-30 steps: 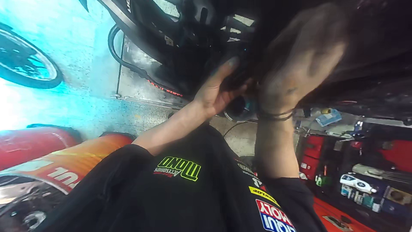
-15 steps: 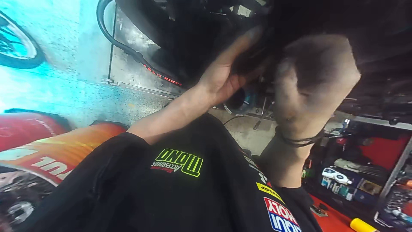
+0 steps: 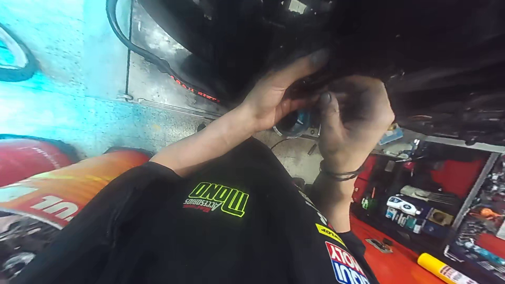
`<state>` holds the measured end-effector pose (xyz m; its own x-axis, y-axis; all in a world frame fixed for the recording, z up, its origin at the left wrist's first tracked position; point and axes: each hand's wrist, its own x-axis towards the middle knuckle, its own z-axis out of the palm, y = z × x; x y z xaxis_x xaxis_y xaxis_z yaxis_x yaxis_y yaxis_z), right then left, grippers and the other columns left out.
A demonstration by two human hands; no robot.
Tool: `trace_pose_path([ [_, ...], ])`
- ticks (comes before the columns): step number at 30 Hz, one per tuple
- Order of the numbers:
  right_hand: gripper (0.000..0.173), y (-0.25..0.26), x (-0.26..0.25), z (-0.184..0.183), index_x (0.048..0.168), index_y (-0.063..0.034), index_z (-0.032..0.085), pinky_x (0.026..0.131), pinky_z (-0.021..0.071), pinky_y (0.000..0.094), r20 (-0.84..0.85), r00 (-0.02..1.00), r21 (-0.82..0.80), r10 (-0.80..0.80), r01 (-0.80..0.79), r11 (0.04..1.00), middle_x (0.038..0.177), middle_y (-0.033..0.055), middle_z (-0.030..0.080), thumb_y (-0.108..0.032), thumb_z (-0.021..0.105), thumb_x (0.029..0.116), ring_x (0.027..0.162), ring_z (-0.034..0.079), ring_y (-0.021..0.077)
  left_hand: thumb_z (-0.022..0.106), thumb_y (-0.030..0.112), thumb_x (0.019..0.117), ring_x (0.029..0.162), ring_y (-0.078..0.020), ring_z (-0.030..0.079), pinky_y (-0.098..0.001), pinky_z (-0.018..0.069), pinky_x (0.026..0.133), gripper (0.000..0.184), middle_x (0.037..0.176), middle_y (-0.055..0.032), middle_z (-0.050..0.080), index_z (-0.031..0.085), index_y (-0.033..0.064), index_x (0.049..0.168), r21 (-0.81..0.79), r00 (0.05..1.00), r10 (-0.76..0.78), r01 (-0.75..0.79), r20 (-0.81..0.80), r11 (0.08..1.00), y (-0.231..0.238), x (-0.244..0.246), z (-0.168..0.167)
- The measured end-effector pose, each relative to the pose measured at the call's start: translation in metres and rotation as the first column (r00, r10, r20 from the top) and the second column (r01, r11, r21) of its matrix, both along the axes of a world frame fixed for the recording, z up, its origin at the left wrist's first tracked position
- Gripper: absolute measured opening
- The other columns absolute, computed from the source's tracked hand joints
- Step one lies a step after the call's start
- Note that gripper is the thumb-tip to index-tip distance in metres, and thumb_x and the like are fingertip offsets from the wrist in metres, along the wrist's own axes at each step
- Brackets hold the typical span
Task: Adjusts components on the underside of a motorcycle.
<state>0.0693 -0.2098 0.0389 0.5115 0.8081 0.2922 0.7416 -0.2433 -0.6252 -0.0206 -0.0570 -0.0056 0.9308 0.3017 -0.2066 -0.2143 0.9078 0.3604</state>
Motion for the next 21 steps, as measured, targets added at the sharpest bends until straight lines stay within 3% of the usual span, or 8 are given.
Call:
trace_pose_path([
  [4, 0.026, -0.001, -0.003, -0.003, 0.122, -0.0026, 0.062, 0.053, 0.0552, 0.0249, -0.006, 1.0, 0.023, -0.021, 0.021, 0.999, 0.09, 0.0021, 0.069, -0.017, 0.064, 0.1011, 0.066, 0.064, 0.0067, 0.056, 0.028, 0.1056, 0.098, -0.0255, 0.07, -0.0407, 0.0614, 0.087, 0.036, 0.114, -0.0166, 0.068, 0.061, 0.0012, 0.129, 0.069, 0.996, -0.03, 0.036, -0.086, 0.997, 0.004, 0.003, 0.01],
  [8, 0.027, 0.009, 0.002, -0.004, 0.117, 0.0058, 0.061, 0.062, 0.06, 0.0302, -0.019, 1.0, 0.123, 0.024, -0.022, 0.992, 0.092, 0.0068, 0.07, -0.015, 0.064, 0.1001, 0.073, 0.067, 0.0103, 0.056, 0.028, 0.1059, 0.1, -0.0274, 0.071, -0.0416, 0.062, 0.089, 0.038, 0.116, -0.0189, 0.069, 0.06, 0.0002, 0.13, 0.114, 0.985, -0.09, 0.107, -0.149, 0.988, 0.009, 0.007, 0.017],
  [10, 0.029, 0.01, 0.002, -0.006, 0.118, 0.0078, 0.058, 0.064, 0.0615, 0.0318, -0.06, 0.998, 0.147, 0.021, -0.012, 0.989, 0.093, 0.0081, 0.07, -0.015, 0.063, 0.1001, 0.075, 0.068, 0.0119, 0.058, 0.025, 0.105, 0.095, -0.0249, 0.072, -0.0392, 0.0623, 0.086, 0.034, 0.11, -0.0177, 0.07, 0.062, -0.0006, 0.126, 0.155, 0.979, -0.109, 0.136, -0.17, 0.979, 0.01, 0.005, 0.016],
  [12, 0.028, 0.004, -0.004, -0.005, 0.12, 0.0048, 0.056, 0.068, 0.0624, 0.0315, -0.125, 0.992, 0.089, -0.014, 0.025, 0.996, 0.095, 0.0071, 0.069, -0.017, 0.06, 0.1024, 0.078, 0.069, 0.0118, 0.063, 0.022, 0.1023, 0.087, -0.0228, 0.072, -0.0368, 0.0632, 0.079, 0.03, 0.103, -0.016, 0.071, 0.066, -0.0007, 0.122, 0.247, 0.975, -0.111, 0.157, -0.193, 0.956, 0.01, 0.001, 0.011],
  [14, 0.027, -0.009, -0.012, -0.008, 0.121, -0.0014, 0.055, 0.059, 0.0587, 0.0278, -0.164, 0.983, -0.003, -0.084, 0.085, 0.996, 0.091, 0.0035, 0.065, -0.023, 0.056, 0.1048, 0.071, 0.065, 0.0087, 0.069, 0.016, 0.0981, 0.078, -0.0217, 0.071, -0.0345, 0.0628, 0.068, 0.027, 0.096, -0.0154, 0.071, 0.064, -0.0007, 0.119, 0.357, 0.978, -0.108, 0.166, -0.178, 0.919, 0.008, -0.004, -0.003],
  [17, 0.03, -0.025, -0.018, -0.031, 0.122, -0.0036, 0.054, 0.058, 0.0582, 0.031, -0.306, 0.947, -0.011, -0.096, 0.097, 0.995, 0.091, 0.0027, 0.064, -0.025, 0.058, 0.101, 0.07, 0.064, 0.0107, 0.078, 0.01, 0.0885, 0.075, -0.0229, 0.071, -0.0356, 0.0629, 0.064, 0.039, 0.095, -0.0153, 0.072, 0.061, -0.0018, 0.122, 0.539, 0.98, -0.147, 0.196, -0.133, 0.819, 0.008, -0.01, -0.033],
  [19, 0.036, -0.035, -0.024, -0.055, 0.126, -0.0055, 0.05, 0.051, 0.0525, 0.0299, -0.422, 0.9, 0.007, -0.105, 0.119, 0.993, 0.088, 0.0013, 0.063, -0.028, 0.057, 0.099, 0.064, 0.06, 0.0107, 0.084, 0.009, 0.0822, 0.08, -0.0202, 0.073, -0.0348, 0.0643, 0.069, 0.044, 0.097, -0.0116, 0.074, 0.063, -0.0013, 0.119, 0.67, 0.981, -0.148, 0.193, -0.125, 0.717, 0.009, -0.014, -0.047],
  [21, 0.047, -0.044, -0.033, -0.077, 0.138, -0.0067, 0.044, 0.048, 0.0469, 0.0273, -0.553, 0.827, 0.024, -0.101, 0.137, 0.99, 0.091, -0.0002, 0.063, -0.034, 0.053, 0.1008, 0.06, 0.054, 0.0089, 0.089, 0.012, 0.0776, 0.096, -0.0152, 0.074, -0.035, 0.0632, 0.089, 0.049, 0.105, -0.0065, 0.076, 0.066, -0.0002, 0.119, 0.791, 0.981, -0.137, 0.194, -0.14, 0.581, 0.009, -0.019, -0.061],
])
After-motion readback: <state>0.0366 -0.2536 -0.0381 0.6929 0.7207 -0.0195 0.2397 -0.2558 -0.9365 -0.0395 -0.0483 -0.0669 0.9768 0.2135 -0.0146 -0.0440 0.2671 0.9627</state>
